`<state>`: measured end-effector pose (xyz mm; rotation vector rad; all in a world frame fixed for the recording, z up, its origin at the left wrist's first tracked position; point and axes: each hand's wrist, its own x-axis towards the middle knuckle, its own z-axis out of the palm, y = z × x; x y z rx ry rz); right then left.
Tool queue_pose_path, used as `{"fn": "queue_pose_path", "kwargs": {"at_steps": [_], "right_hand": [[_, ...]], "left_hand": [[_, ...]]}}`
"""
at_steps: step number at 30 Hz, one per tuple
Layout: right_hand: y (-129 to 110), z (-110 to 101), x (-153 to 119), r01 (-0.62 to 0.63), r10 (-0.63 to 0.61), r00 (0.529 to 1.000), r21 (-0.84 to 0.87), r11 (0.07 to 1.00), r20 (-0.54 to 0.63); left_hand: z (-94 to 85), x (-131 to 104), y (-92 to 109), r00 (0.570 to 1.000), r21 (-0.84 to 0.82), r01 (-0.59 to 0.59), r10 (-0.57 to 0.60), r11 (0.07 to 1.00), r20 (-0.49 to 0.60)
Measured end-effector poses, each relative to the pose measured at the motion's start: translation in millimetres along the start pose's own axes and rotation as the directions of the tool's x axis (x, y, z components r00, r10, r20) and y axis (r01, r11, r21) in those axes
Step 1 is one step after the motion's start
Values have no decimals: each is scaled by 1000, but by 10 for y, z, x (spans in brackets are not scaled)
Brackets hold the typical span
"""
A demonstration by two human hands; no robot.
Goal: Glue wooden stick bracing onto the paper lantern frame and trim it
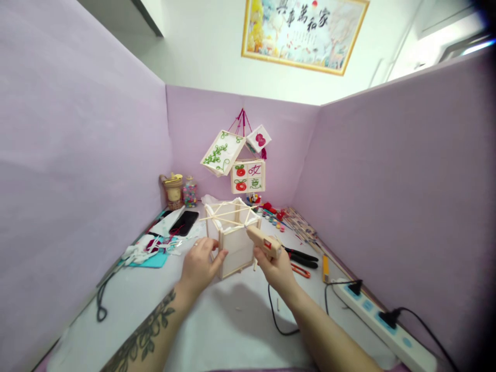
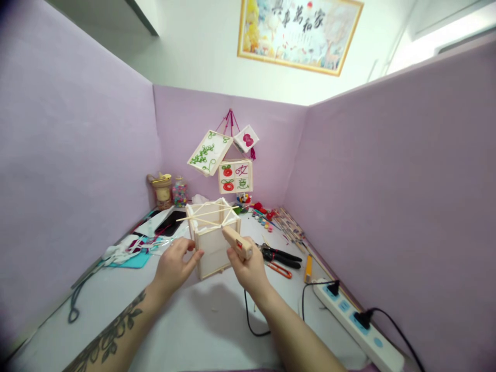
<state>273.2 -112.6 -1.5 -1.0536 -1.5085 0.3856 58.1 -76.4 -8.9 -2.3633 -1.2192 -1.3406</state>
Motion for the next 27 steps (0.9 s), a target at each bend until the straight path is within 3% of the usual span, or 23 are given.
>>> {"fn": "queue_pose_path", "kwargs": {"at_steps": [15, 27], "right_hand": [[-16, 44, -19, 8, -9, 998, -13, 1000, -55], [-2, 40, -51, -24, 25, 999, 27, 999, -30]], "left_hand": [[-20, 14, 20, 1000, 2, 17, -17, 1000, 16], [-24, 32, 28, 1000, -28, 17, -17, 999, 16]]}}
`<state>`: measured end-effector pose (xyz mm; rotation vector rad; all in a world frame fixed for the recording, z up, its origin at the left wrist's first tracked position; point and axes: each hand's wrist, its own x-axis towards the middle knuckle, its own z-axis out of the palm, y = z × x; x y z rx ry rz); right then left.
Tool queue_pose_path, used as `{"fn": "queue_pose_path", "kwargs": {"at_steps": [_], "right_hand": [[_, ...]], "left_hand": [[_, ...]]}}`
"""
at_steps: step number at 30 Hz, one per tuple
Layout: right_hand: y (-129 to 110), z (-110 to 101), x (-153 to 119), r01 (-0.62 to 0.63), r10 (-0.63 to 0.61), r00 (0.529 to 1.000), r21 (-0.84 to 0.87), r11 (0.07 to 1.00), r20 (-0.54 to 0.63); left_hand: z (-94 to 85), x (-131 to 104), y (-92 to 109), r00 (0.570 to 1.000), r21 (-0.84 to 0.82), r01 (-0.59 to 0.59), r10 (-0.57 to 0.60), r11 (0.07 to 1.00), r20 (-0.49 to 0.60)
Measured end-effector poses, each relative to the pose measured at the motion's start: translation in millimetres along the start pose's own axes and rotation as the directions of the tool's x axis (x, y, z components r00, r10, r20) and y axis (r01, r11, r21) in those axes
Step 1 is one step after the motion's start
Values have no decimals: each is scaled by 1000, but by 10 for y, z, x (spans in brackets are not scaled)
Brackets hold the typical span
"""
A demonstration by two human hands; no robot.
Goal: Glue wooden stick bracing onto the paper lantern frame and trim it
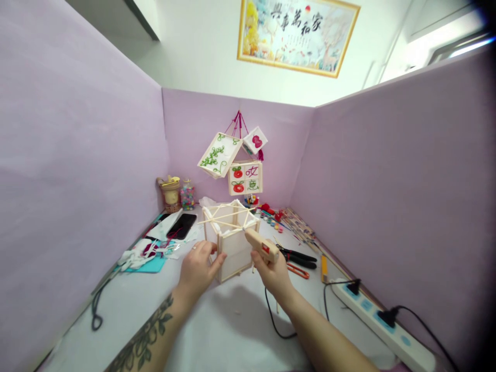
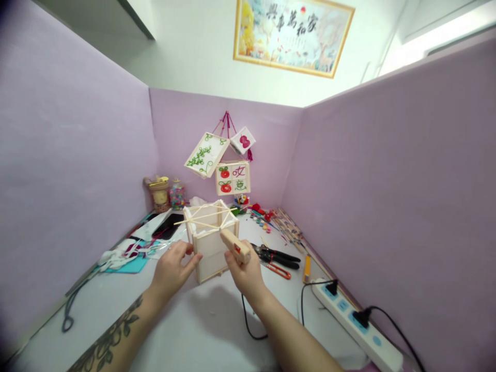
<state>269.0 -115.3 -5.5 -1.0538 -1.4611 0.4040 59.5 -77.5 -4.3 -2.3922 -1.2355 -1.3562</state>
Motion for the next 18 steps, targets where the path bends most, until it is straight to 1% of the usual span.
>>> {"fn": "queue_pose_path", "kwargs": {"at_steps": [9, 14, 18], "right_hand": [[16, 4, 9, 22, -23, 999, -16, 1000, -25], [42, 12, -1, -31, 32, 999, 48, 998, -12], [41, 14, -10, -46, 46, 999, 54, 997, -5]], "left_hand": [[-15, 10, 4, 1000, 1, -2, 2, 1000, -2], [-1, 3, -6, 1000, 9, -13, 13, 1000, -6], [-1, 5, 1, 1000, 6, -11, 11, 1000, -7]]}}
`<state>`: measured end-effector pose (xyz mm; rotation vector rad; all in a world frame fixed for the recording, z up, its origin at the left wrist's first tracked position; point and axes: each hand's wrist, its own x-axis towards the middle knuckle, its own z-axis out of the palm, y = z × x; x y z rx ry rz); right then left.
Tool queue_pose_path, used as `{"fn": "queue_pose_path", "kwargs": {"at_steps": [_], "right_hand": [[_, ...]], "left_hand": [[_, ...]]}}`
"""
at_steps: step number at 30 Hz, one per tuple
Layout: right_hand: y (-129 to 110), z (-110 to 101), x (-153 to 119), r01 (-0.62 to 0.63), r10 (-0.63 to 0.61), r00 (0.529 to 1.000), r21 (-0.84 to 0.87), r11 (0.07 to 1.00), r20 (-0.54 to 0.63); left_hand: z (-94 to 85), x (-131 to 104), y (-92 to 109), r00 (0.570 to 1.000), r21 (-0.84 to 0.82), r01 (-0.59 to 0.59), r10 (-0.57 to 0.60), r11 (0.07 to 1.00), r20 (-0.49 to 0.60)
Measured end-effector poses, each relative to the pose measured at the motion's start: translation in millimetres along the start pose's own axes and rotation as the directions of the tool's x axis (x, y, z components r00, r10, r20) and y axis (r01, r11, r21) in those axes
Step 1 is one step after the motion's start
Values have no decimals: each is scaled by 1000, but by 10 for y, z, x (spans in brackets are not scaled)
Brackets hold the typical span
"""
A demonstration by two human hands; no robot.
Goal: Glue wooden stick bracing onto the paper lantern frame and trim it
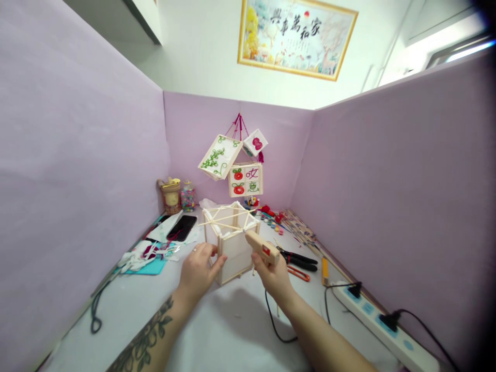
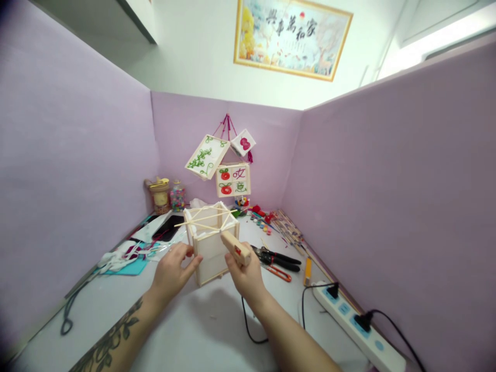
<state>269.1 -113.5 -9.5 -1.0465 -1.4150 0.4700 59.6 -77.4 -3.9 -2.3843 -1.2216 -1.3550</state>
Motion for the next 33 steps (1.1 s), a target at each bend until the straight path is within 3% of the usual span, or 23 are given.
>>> {"fn": "queue_pose_path", "kwargs": {"at_steps": [19, 33], "right_hand": [[-2, 25, -10, -48, 47, 999, 73, 996, 11], [12, 1, -1, 22, -22, 1000, -13, 1000, -15]], "left_hand": [[-1, 1, -17, 1000, 10, -18, 18, 1000, 1], [11, -10, -38, 998, 20, -57, 57, 998, -32]]}}
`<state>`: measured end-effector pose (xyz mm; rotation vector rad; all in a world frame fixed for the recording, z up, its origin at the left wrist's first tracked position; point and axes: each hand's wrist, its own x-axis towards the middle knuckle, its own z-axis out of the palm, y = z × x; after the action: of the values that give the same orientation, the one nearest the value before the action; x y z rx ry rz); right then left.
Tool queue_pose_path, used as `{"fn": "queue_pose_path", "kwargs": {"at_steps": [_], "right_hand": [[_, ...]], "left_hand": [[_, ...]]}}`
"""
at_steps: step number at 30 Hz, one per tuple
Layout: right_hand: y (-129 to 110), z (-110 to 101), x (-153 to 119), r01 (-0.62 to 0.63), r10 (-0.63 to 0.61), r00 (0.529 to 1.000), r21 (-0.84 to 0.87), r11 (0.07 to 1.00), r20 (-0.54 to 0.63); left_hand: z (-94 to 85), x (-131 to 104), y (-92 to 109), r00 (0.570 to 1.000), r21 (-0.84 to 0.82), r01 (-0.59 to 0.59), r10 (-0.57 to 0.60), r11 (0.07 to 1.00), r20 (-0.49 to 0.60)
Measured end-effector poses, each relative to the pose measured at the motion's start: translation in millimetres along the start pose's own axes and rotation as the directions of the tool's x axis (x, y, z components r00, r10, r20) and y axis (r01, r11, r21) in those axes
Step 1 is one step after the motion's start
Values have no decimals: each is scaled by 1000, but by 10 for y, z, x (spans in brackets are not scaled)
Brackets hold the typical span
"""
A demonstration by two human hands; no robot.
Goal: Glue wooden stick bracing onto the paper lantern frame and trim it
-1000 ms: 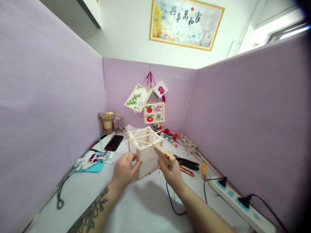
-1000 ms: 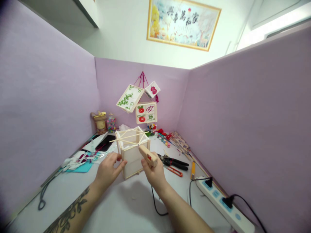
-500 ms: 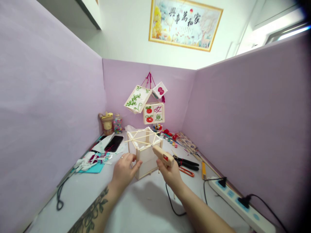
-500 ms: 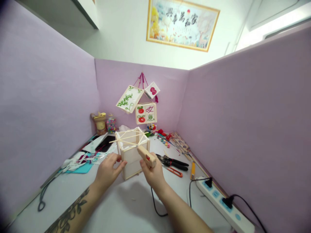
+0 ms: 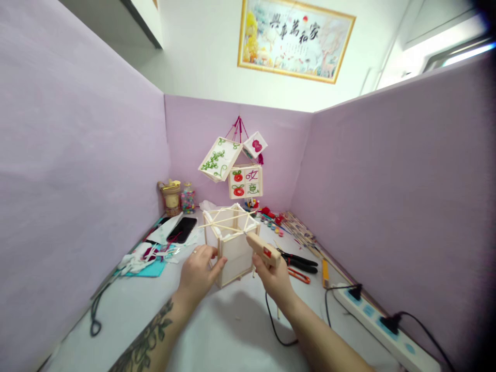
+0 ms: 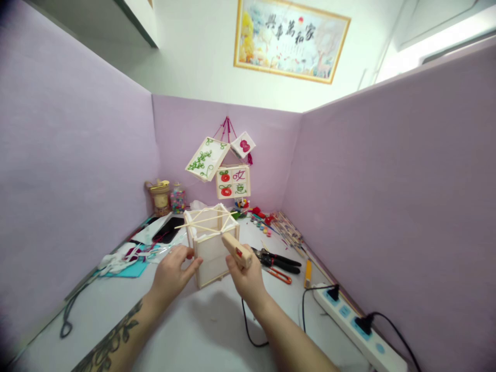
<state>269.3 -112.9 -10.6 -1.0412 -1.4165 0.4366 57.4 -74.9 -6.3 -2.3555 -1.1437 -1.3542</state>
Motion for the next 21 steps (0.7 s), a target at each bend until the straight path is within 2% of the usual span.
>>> {"fn": "queue_pose_path", "kwargs": {"at_steps": [10, 13, 18, 21], "right_hand": [[12, 5, 6, 32, -32, 999, -22, 999, -20], [7, -7, 15, 36, -36, 999, -23, 999, -9], [-27, -45, 20, 121, -120, 993, -133, 984, 19], [-34, -46, 15, 109, -106, 994, -106, 988, 34]], "left_hand": [[20, -10, -15, 1000, -3, -11, 11, 1000, -5], [14, -14, -11, 1000, 0, -9, 9, 1000, -8], [1, 1, -7, 1000, -1, -22, 22, 1000, -13], [1, 5, -12, 1000, 4, -24, 24, 1000, -18]]}}
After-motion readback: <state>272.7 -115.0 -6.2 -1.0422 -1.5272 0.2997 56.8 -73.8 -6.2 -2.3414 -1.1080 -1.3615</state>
